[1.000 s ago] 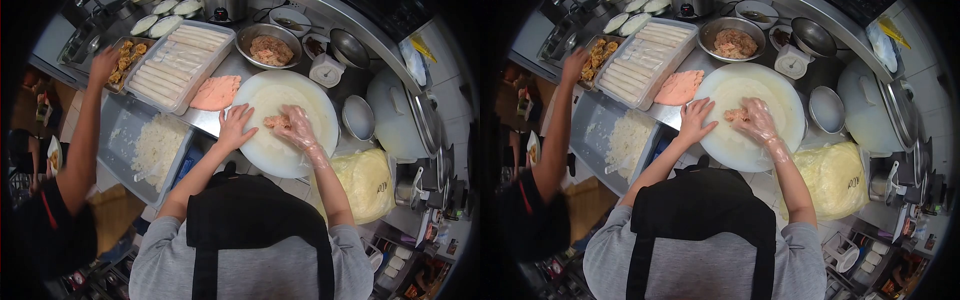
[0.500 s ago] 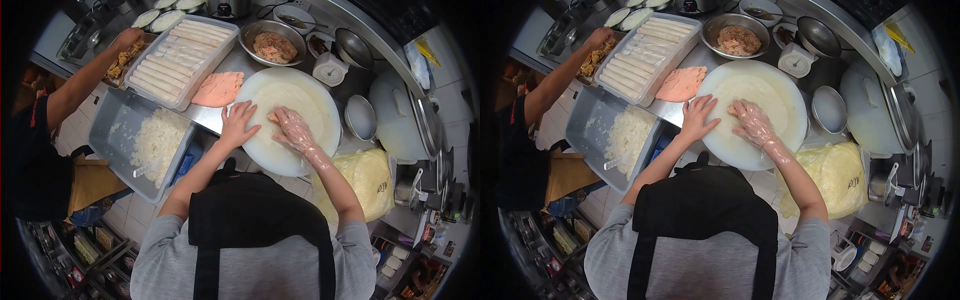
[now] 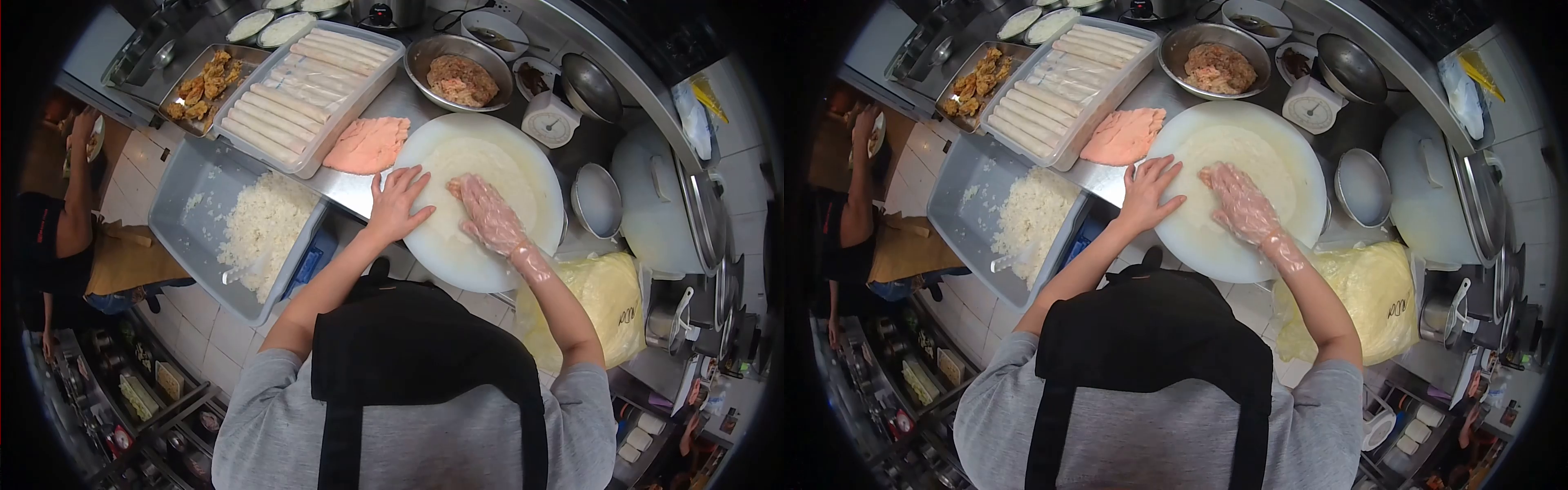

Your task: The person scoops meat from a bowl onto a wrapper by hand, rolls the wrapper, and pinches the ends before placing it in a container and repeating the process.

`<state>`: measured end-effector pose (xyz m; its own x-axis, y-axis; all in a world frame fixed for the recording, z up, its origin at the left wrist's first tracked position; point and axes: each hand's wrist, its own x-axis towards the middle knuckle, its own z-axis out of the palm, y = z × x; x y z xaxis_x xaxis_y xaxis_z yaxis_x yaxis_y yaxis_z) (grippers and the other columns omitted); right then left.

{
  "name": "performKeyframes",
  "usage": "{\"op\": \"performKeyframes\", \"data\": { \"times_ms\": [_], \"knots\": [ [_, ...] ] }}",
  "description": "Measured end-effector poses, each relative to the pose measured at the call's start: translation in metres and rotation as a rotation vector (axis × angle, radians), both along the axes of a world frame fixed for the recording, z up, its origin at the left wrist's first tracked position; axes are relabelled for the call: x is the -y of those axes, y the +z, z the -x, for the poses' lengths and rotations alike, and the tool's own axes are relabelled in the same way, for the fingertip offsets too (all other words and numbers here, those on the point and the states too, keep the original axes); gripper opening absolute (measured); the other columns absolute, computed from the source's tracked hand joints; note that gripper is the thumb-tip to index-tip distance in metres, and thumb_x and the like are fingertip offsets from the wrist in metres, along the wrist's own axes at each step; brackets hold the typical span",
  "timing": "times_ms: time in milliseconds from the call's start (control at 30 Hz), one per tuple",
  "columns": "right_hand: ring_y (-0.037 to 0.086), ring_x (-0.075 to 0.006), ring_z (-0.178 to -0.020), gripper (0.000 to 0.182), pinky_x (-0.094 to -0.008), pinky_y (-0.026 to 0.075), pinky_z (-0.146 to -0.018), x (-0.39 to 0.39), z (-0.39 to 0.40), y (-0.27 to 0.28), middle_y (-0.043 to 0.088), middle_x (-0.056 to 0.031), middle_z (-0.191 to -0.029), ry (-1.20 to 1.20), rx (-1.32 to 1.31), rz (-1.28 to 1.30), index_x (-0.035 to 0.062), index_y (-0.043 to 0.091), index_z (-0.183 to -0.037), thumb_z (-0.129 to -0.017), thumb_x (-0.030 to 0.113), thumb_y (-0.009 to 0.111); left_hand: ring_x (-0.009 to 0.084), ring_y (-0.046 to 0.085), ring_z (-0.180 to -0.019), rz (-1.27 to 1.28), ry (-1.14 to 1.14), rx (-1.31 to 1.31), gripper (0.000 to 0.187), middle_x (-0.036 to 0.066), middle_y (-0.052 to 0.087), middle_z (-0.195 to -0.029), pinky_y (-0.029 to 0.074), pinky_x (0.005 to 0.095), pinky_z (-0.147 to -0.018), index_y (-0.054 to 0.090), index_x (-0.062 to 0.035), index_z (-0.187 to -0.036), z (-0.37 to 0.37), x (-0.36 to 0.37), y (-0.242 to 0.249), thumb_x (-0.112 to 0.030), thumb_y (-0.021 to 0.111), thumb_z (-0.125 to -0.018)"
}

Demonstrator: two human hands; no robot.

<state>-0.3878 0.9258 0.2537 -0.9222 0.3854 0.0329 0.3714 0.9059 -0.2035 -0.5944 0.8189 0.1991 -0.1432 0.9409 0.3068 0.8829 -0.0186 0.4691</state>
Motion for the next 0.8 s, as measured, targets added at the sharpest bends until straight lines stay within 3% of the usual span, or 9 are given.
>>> {"op": "performKeyframes", "data": {
  "times_ms": [133,233,333,433,567,633,733,800],
  "knots": [
    [0.029,-0.0341,-0.136,0.072,-0.0386,0.026,-0.112,0.008,0.009,0.002,0.034,-0.0188,-0.145,0.038,-0.015,0.029,0.0048,0.033,-0.141,-0.080,0.026,0.064,0.0263,0.035,-0.127,-0.003,0.000,-0.002,0.064,0.007,0.040,-0.139,0.015,0.0636,-0.103,0.050,-0.0119,-0.131,0.001,0.000,0.000,-0.044,0.063,-0.077],
    [0.037,-0.0356,-0.130,0.062,-0.0377,0.031,-0.108,-0.021,0.006,0.002,0.043,-0.0204,-0.136,-0.074,-0.290,0.800,0.0022,0.046,-0.132,-0.078,0.026,0.066,0.0264,0.035,-0.127,-0.016,-0.010,0.002,0.064,0.007,0.041,-0.139,0.015,0.0635,-0.103,0.050,-0.0115,-0.131,0.001,0.000,-0.001,-0.044,0.064,-0.077],
    [0.049,-0.0354,-0.113,0.048,-0.0395,0.039,-0.098,-0.014,0.006,0.017,0.054,-0.0195,-0.117,-0.307,-0.342,0.212,-0.0006,0.059,-0.115,-0.074,0.024,0.068,0.0264,0.036,-0.127,-0.024,-0.006,0.004,0.065,0.007,0.041,-0.139,0.015,0.0634,-0.103,0.050,-0.0112,-0.131,0.000,0.000,-0.002,-0.044,0.064,-0.077],
    [0.053,-0.0337,-0.095,0.045,-0.0418,0.042,-0.087,-0.008,0.012,-0.003,0.055,-0.0169,-0.101,-0.292,-0.211,0.028,-0.0002,0.061,-0.103,-0.068,0.026,0.072,0.0262,0.036,-0.127,-0.022,-0.010,0.000,0.065,0.007,0.041,-0.139,0.015,0.0633,-0.103,0.050,-0.0111,-0.131,0.002,-0.001,-0.001,-0.044,0.064,-0.077],
    [0.054,-0.0334,-0.089,0.035,-0.0418,0.044,-0.079,-0.012,0.020,-0.024,0.055,-0.0146,-0.090,-0.309,-0.303,0.198,0.0014,0.064,-0.090,-0.066,0.025,0.073,0.0261,0.036,-0.127,-0.010,-0.003,0.004,0.065,0.007,0.041,-0.139,0.015,0.0630,-0.103,0.050,-0.0111,-0.131,0.001,0.000,0.000,-0.044,0.064,-0.077],
    [0.055,-0.0334,-0.087,0.031,-0.0423,0.045,-0.078,-0.012,0.023,-0.009,0.056,-0.0141,-0.086,-0.309,-0.297,0.246,0.0019,0.065,-0.086,-0.066,0.024,0.073,0.0261,0.035,-0.127,-0.006,-0.001,0.012,0.065,0.007,0.040,-0.139,0.015,0.0630,-0.103,0.050,-0.0112,-0.131,0.001,0.000,0.001,-0.044,0.064,-0.077],
    [0.055,-0.0336,-0.088,0.024,-0.0427,0.045,-0.077,0.001,0.040,-0.002,0.056,-0.0131,-0.082,-0.336,-0.334,0.075,0.0015,0.065,-0.080,-0.069,0.021,0.071,0.0260,0.035,-0.127,0.002,-0.002,0.011,0.065,0.007,0.040,-0.140,0.015,0.0632,-0.103,0.049,-0.0113,-0.131,0.000,0.000,-0.001,-0.044,0.064,-0.077],
    [0.056,-0.0339,-0.088,0.026,-0.0436,0.045,-0.078,-0.001,0.043,-0.013,0.057,-0.0137,-0.085,-0.337,-0.343,0.163,0.0020,0.066,-0.085,-0.069,0.022,0.071,0.0258,0.035,-0.128,0.004,0.000,0.010,0.065,0.007,0.040,-0.140,0.015,0.0623,-0.104,0.049,-0.0121,-0.132,0.001,-0.001,-0.001,-0.044,0.064,-0.077]
  ]
}}
